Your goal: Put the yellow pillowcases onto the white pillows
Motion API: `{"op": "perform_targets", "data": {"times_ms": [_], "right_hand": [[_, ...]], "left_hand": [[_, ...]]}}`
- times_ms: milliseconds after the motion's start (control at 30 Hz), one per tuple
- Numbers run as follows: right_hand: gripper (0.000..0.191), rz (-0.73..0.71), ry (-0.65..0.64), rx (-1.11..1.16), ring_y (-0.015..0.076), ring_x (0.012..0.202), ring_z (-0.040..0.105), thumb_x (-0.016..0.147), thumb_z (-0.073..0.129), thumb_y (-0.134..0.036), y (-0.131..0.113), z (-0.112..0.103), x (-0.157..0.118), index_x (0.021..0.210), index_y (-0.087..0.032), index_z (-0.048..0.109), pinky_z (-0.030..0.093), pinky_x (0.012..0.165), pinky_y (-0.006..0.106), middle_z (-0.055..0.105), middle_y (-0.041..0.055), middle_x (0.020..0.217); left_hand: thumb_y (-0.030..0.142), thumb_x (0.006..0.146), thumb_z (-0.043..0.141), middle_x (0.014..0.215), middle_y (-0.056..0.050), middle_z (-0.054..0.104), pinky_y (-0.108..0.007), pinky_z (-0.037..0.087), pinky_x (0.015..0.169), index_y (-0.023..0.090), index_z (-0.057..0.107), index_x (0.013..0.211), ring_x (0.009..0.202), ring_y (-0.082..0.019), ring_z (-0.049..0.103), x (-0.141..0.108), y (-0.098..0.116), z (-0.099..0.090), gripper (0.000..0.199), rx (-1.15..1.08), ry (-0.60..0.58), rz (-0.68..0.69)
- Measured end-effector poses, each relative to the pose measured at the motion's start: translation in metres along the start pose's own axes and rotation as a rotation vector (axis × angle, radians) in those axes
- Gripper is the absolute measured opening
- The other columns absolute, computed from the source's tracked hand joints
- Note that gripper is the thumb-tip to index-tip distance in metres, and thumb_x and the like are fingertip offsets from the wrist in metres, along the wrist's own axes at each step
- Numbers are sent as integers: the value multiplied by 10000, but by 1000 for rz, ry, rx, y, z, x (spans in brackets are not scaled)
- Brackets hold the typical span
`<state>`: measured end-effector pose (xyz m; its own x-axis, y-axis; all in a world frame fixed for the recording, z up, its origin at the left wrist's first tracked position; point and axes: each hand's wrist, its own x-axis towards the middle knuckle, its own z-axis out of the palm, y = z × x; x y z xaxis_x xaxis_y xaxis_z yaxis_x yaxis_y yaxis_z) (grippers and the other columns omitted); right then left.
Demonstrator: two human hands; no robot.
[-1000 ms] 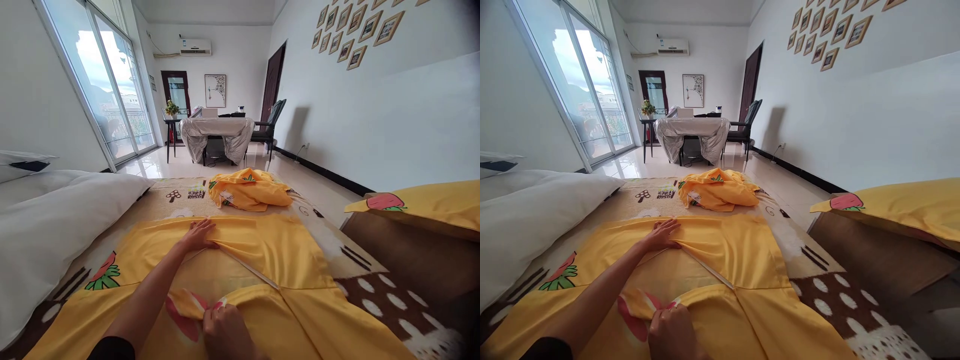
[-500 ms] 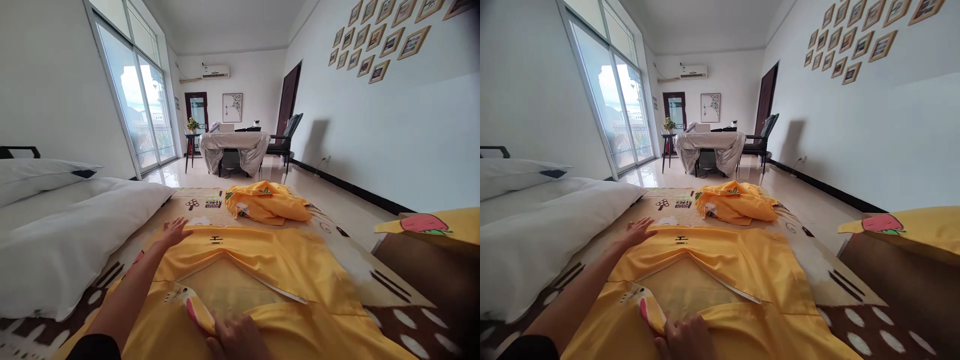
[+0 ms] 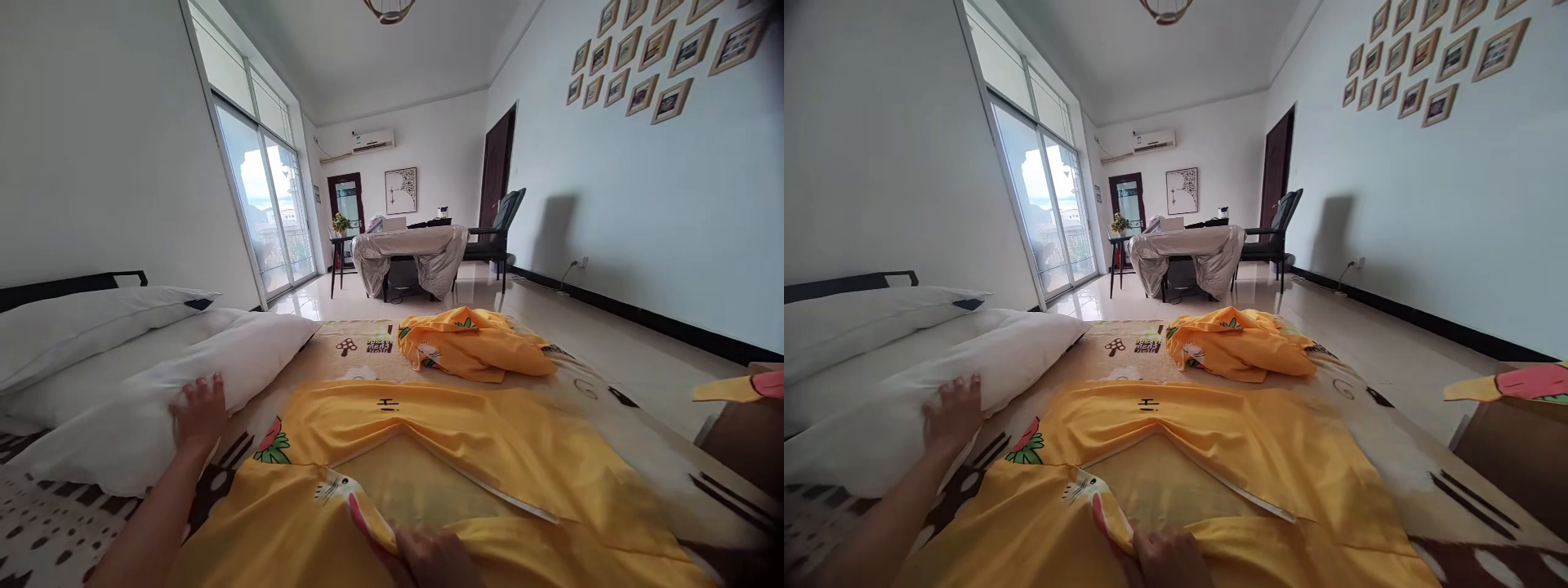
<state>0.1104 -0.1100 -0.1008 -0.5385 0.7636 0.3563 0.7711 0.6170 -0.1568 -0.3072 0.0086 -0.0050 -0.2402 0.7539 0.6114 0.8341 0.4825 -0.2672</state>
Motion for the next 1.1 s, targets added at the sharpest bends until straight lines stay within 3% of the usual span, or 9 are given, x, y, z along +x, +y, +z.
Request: {"op": "perform_targets", "data": {"times_ms": [67,167,433,567,733,833,933,1033,1100], "right_hand": [[187,1,10,18,177,584,656,886,485,-337,-1,-4,2,776,-226,589,299,497,249,706,-6,687],[179,7,24,28,176,559,655,867,509,-342,0,-7,3,740,-231,570,269,473,256,696,-20,639],[217,45,-32,118,200,630,681,888,451,-341,-4,-15,3,789,-220,601,281,490,258,723,23,740],[285,85,-100,137,221,677,681,905,396,-349,-9,-29,6,802,-205,619,291,507,259,724,60,776],[252,99,-128,199,196,628,649,876,414,-328,-9,-30,6,779,-201,610,290,518,251,718,61,768],[254,185,-63,357,166,595,603,874,423,-386,0,-26,7,814,-213,599,315,538,241,694,32,702],[359,286,83,638,173,628,579,877,401,-501,12,-37,12,892,-200,597,375,587,264,657,41,688],[575,293,176,1037,217,854,618,803,473,-642,18,-72,26,1167,-202,538,449,719,328,647,129,1052],[801,184,186,1298,261,1098,563,723,532,-718,14,-104,40,1368,-275,363,453,829,382,470,156,1361]], "left_hand": [[131,845,321,1081,-279,573,-550,369,826,19,534,1164,1028,-402,522,4,-4,-7,400,-36,-22,43],[122,866,247,866,-228,608,-477,397,769,36,608,955,883,-356,577,12,-13,-23,381,-71,-28,68],[147,867,207,1002,-266,578,-448,405,694,13,505,1128,923,-387,570,53,-31,-97,418,-164,71,12],[214,852,283,1021,-288,590,-453,398,632,53,448,1240,887,-406,590,77,-32,-138,451,-357,99,-128],[312,848,333,1023,-263,605,-498,392,665,112,451,1254,938,-432,576,74,-18,-183,468,-645,188,-294],[307,839,373,1030,-186,618,-488,411,720,165,477,1193,951,-371,574,63,-6,-209,395,-746,322,-281],[245,798,429,1003,-109,609,-448,425,768,184,488,1118,937,-298,571,52,7,-233,331,-821,508,-191],[236,756,474,926,-54,591,-408,441,739,217,499,1046,870,-249,577,34,23,-256,292,-863,714,-106],[239,733,499,867,-35,577,-385,448,703,230,507,985,828,-235,578,18,38,-271,253,-878,849,-29]]}}
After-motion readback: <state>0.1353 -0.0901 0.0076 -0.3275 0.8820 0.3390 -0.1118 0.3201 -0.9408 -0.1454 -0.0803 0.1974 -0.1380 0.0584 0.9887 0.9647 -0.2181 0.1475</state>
